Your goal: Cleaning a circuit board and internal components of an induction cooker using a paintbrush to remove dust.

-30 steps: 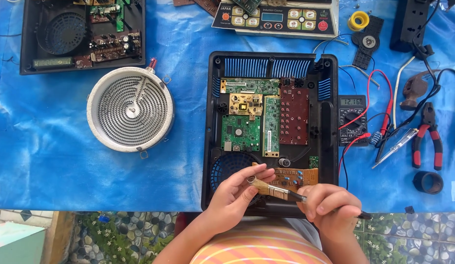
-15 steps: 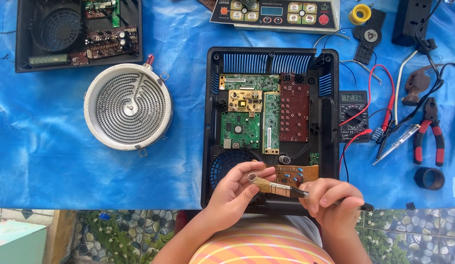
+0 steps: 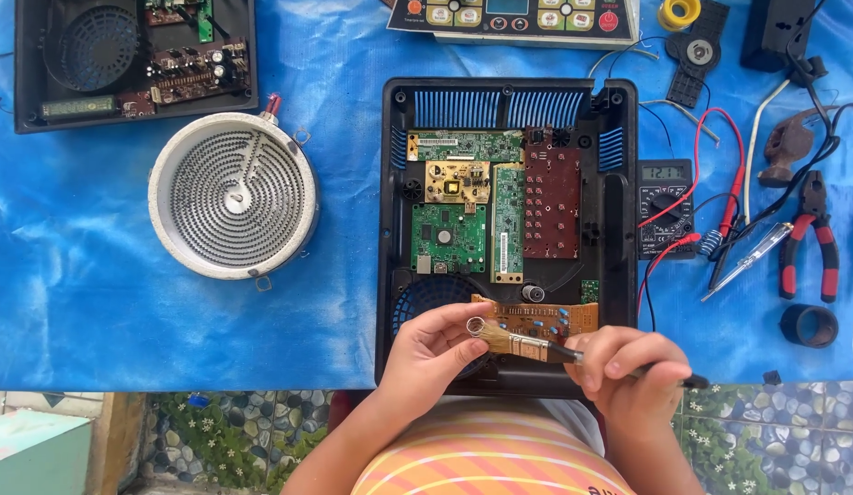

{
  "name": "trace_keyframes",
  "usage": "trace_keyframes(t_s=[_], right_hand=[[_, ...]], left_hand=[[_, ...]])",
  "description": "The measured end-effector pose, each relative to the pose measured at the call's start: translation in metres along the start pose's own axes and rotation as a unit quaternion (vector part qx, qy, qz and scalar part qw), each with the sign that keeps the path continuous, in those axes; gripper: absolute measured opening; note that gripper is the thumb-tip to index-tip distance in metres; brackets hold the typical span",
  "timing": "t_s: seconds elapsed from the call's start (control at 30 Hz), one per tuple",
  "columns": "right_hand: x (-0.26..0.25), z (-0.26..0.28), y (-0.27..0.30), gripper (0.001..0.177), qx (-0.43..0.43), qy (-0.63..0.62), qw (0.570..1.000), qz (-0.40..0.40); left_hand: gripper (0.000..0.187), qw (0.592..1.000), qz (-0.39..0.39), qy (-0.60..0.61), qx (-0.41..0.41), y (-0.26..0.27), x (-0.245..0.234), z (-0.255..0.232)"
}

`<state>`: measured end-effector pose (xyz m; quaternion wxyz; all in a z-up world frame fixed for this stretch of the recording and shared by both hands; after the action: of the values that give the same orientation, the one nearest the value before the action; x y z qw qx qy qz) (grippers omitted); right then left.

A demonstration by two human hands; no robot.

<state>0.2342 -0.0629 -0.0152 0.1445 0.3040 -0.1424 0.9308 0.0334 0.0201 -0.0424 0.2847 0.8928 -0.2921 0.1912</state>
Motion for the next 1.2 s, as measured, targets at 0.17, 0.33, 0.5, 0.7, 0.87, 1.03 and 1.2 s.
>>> trace_keyframes(t_s=[0.17, 0.33, 0.5, 0.7, 0.87, 1.03, 1.2], right_hand=[[-0.001, 0.002, 0.002, 0.047, -0.019, 0.045, 0.999, -0.016], [-0.005, 0.001, 0.0, 0.047, 0.003, 0.032, 0.999, -0.013], [0.001, 0.002, -0.003, 0.048, -0.002, 0.053, 0.999, 0.01], [-0.002, 0.007, -0.005, 0.045, -0.028, 0.121, 0.992, -0.002], [-0.011, 0.002, -0.003, 0.047, 0.018, 0.081, 0.996, -0.042], [-0.007, 0.004, -0.002, 0.046, -0.003, 0.141, 0.988, -0.055], [-0.015, 0.005, -0.002, 0.049, 0.026, 0.14, 0.982, -0.125]], left_hand=[[0.036, 0.999, -0.026, -0.019, -0.017, 0.001, -0.003, 0.003], [0.034, 1.0, -0.017, -0.02, -0.01, 0.001, -0.002, 0.006], [0.035, 1.0, -0.02, -0.014, -0.013, -0.001, -0.002, 0.004], [0.036, 0.998, -0.022, -0.036, -0.037, 0.0, 0.001, 0.001], [0.036, 0.998, -0.018, -0.041, -0.039, 0.0, 0.003, -0.002], [0.037, 0.997, -0.024, -0.058, -0.04, -0.001, 0.004, -0.005], [0.037, 0.996, -0.011, -0.068, -0.055, -0.001, 0.006, -0.005]])
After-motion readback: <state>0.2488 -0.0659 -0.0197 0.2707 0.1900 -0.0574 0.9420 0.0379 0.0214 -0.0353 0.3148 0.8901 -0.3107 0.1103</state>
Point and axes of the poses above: each hand's wrist, its own y-axis away from the middle knuckle, its own x-axis out of the palm, z = x × y, the point moved 5 cm from there along -y, towards the middle knuckle
